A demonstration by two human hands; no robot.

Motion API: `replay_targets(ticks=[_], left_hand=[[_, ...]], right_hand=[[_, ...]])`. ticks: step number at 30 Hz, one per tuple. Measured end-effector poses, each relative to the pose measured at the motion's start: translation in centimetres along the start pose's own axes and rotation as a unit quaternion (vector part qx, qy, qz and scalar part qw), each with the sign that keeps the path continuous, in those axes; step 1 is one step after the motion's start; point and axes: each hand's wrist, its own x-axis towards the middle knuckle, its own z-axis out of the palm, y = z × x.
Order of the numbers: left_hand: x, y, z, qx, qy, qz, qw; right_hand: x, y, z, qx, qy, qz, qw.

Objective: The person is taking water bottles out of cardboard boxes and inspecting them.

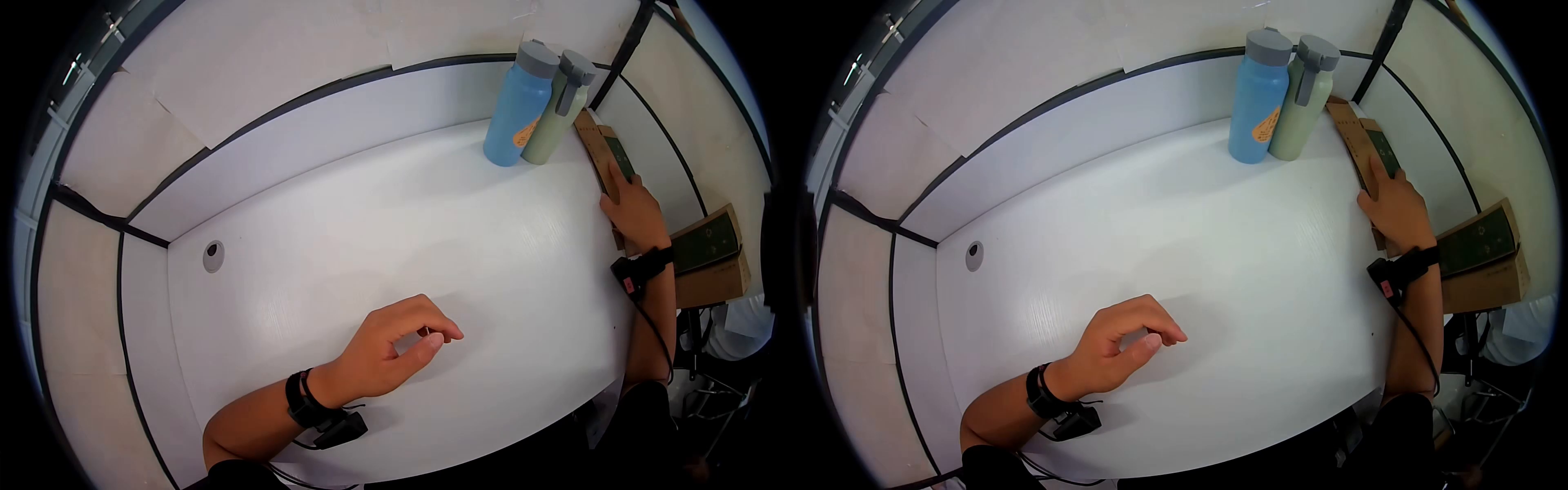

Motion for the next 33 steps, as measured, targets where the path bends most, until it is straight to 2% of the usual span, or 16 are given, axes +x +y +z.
replay_targets(ticks=[6,13,16,18,19,21,22,25,26,27,29,31,33], left_hand=[[-0.1,0.0,0.0,0.006,-0.004,0.001,1.0],[-0.2,-0.4,0.1,-0.002,-0.004,0.008,1.0],[-0.1,-0.2,0.1,0.0,-0.004,0.015,1.0],[-0.1,-0.2,0.1,0.002,-0.004,0.014,1.0],[-0.1,-0.2,0.1,0.001,-0.005,0.013,1.0],[-0.1,-0.3,0.1,0.002,-0.005,0.012,1.0],[-0.1,-0.4,0.1,0.002,-0.005,0.014,1.0],[-0.1,-0.3,0.1,0.003,-0.005,0.014,1.0],[-0.1,-0.2,0.1,0.006,-0.005,0.014,1.0],[-0.1,-0.2,0.1,0.006,-0.005,0.014,1.0],[-0.1,-0.1,0.1,0.001,-0.003,0.009,1.0],[-0.1,-0.1,0.2,-0.007,0.002,0.012,1.0],[-0.1,-0.1,0.1,-0.013,0.006,0.015,1.0]], right_hand=[[1.1,0.8,1.9,-0.039,0.056,-0.022,0.997],[2.8,2.8,4.0,-0.047,0.075,-0.035,0.995],[2.9,2.7,4.4,-0.061,0.054,-0.019,0.996],[2.5,1.9,4.6,-0.096,0.115,-0.036,0.988],[2.4,1.5,4.1,-0.096,0.115,-0.037,0.988],[2.0,0.6,2.5,0.124,0.174,-0.064,0.975],[1.7,-0.1,1.6,0.124,0.174,-0.064,0.975],[0.9,-2.2,-0.5,0.317,0.231,-0.025,0.92],[1.7,-1.0,0.5,0.261,0.298,-0.076,0.915],[1.6,-0.6,0.5,0.261,0.299,-0.076,0.915],[1.5,-0.2,-0.2,0.08,0.428,-0.075,0.897],[1.3,1.0,-1.6,0.043,0.457,-0.084,0.884],[0.3,1.9,-3.1,-0.044,0.494,0.033,0.868]])
